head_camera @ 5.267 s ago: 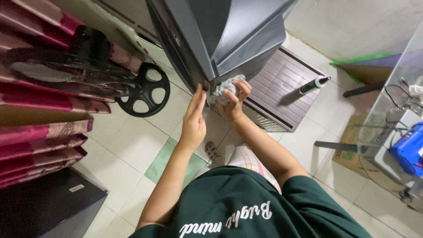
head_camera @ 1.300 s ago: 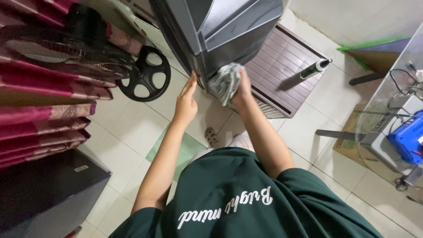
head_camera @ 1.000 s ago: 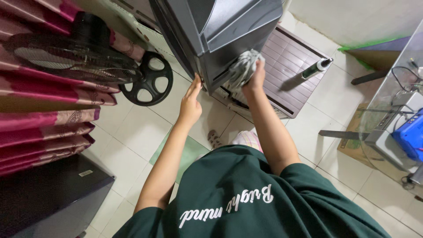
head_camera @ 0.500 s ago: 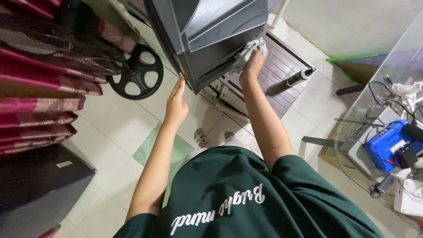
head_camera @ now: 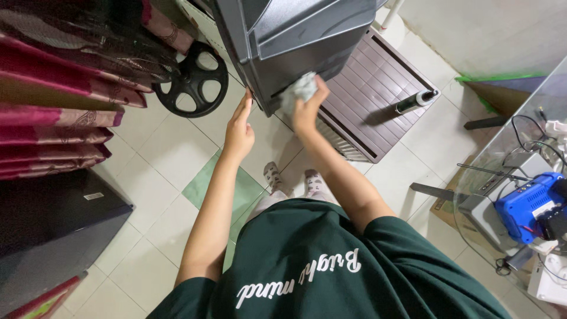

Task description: The person sprays a cleaning solution onto a black appliance and wipes the surface with a cloth. They clean the top, sides, and front of the appliance, including the glass door, using the cloth to remove dirt and residue.

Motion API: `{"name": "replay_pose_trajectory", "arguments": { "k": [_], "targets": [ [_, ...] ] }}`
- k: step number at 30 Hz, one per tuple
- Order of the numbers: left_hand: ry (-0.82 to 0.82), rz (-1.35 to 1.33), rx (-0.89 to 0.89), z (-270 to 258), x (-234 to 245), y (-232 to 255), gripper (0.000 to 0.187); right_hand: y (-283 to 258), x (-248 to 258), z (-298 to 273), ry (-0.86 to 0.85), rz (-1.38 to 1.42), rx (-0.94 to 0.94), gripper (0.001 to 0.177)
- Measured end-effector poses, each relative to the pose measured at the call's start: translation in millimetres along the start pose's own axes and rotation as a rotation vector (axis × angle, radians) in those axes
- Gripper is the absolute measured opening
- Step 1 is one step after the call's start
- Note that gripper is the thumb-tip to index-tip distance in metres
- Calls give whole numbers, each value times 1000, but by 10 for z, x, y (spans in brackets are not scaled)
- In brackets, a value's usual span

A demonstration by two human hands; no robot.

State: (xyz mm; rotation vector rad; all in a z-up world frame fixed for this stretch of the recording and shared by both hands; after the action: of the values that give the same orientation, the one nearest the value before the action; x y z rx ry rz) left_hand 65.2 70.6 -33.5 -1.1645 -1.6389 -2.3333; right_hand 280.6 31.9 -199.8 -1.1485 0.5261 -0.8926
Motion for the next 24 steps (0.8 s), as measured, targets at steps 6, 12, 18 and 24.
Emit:
{"name": "replay_pose_trajectory", "arguments": {
  "k": [6,12,18,24],
  "targets": [
    [-73,-80,135,25,-20,-114,98,181,532,705,262,106,-146,54],
    [5,1,-73,9,8,-113,93,-801,-256,-252,-66,-84,254,84],
    [-61,-53,68,32,27,-186,94,-1062,-504,-567,-224,-277,584,81],
    [-23,-254,32,4,-51,-187,101,-588,-465,-716,-309,-416,838,66]
  ]
}}
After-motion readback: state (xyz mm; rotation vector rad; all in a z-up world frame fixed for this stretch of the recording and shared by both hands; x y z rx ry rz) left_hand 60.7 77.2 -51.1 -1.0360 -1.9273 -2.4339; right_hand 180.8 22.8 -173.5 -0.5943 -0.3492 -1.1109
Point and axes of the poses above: each hand's wrist, its own z-axis towards the middle knuckle, its own x-axis out of the back of the hand, y = z × x, the point moved 10 cm from there along z, towards the middle knuckle, and after that the axes turned 4 degrees about x, right-handed, at the moved point
